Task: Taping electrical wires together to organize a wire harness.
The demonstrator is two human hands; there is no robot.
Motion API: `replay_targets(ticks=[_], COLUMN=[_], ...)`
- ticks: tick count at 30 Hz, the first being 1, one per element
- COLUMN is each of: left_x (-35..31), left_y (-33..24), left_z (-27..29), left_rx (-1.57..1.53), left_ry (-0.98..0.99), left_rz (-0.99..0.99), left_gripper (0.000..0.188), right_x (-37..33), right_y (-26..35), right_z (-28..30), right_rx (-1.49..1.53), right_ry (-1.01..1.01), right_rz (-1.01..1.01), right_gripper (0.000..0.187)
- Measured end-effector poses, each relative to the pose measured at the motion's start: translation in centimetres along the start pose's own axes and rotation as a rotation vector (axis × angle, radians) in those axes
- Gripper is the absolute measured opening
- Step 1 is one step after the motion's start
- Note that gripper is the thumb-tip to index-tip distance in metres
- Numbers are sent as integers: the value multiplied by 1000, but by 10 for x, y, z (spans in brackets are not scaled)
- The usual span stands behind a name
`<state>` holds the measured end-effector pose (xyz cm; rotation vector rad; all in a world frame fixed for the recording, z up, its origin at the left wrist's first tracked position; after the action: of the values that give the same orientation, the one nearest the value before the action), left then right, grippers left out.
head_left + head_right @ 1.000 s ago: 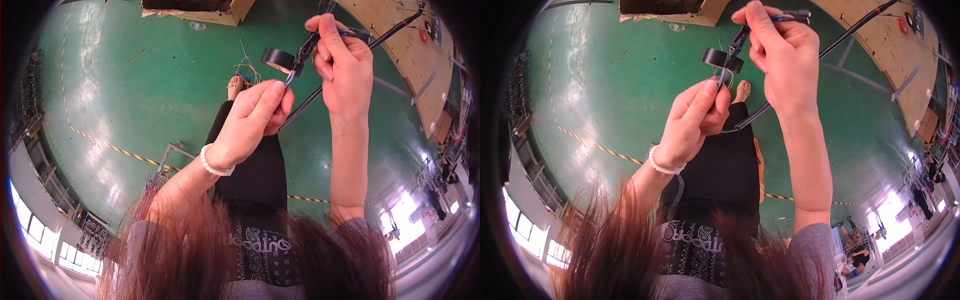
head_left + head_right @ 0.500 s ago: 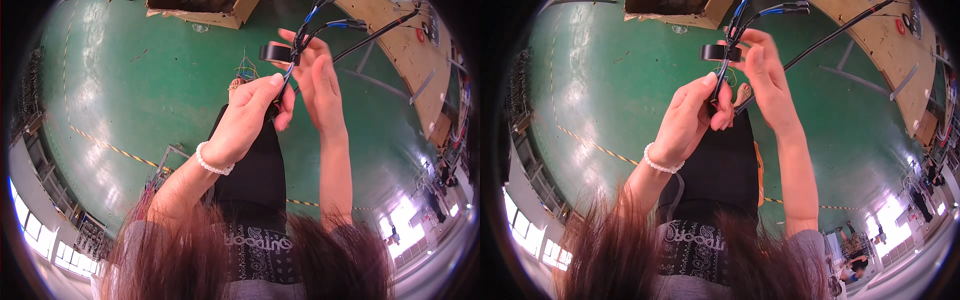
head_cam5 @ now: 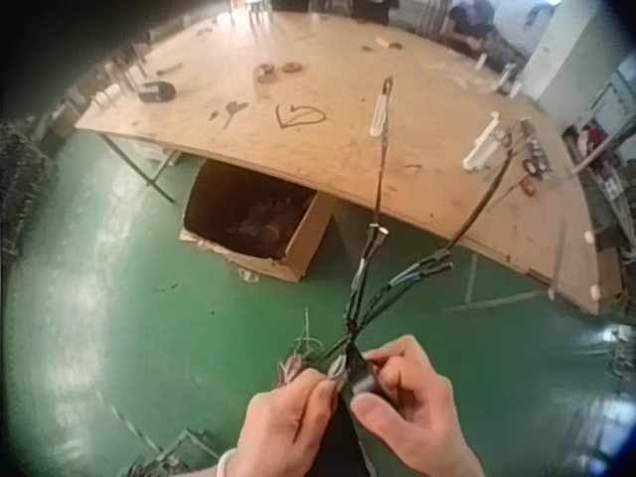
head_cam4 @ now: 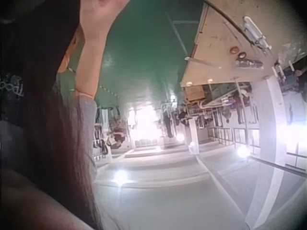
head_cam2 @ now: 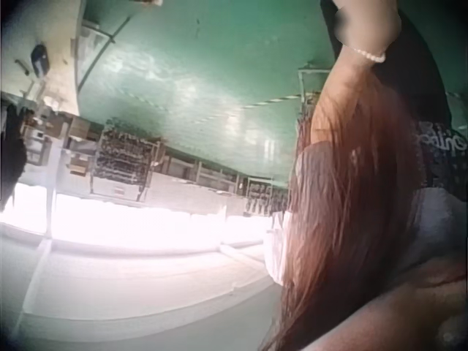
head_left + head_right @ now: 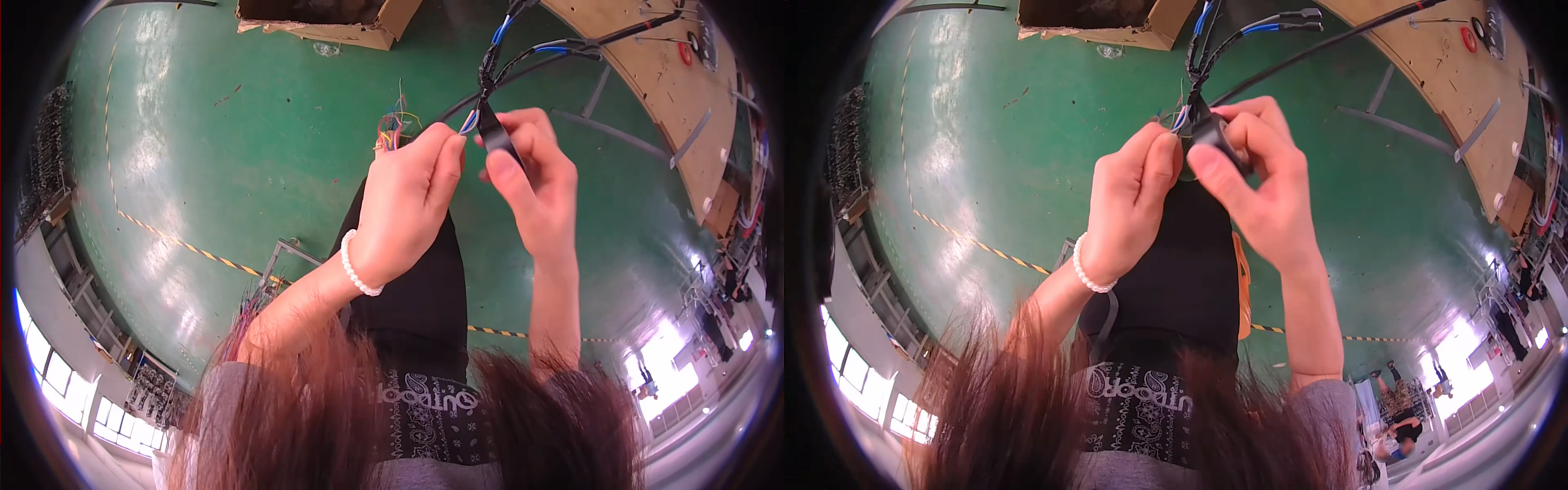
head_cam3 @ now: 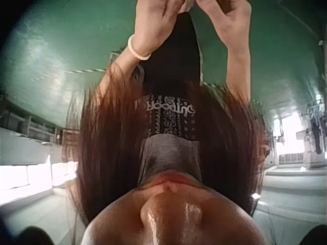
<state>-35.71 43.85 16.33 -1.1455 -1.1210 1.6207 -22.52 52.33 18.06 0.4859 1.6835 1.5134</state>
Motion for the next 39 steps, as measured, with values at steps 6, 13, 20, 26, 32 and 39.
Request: replay_targets(ticks=[6, 13, 20, 26, 32, 39], left_x=[-2, -6, -13, -19, -22, -24], left_y=[-3, 11, 12, 11, 7, 4], left_z=[-4, 3, 9, -3, -9, 1], left_rx=[373, -301, -331, 167, 316, -237], left_ry=[-160, 60, 88, -25, -88, 58], left_rz=[-323, 55, 116, -148, -360, 116], left_gripper=[15, 30, 20, 11, 13, 22], right_x=[8, 39, 13, -14, 5, 29], right_y=[26, -31, -51, 27, 19, -45], right_z=[-7, -30, -38, -25, -40, -40], right_rx=[-358, 217, 570, -342, -412, 488], right_ry=[-1, -112, 12, -192, -238, 220], right_rz=[109, -162, -217, 146, 70, -220], right_gripper=[26, 33, 42, 31, 26, 48])
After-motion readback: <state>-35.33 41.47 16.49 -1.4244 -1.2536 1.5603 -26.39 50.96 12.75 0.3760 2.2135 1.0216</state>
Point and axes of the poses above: each hand's wrist, its own x-axis towards the middle knuckle, its own z-axis out of the back of the hand, y = z × x, the point moved 2 cm from there along x, towards the middle knuckle, and after that the axes turned 8 degrees about -z, right-handed, at the moved point
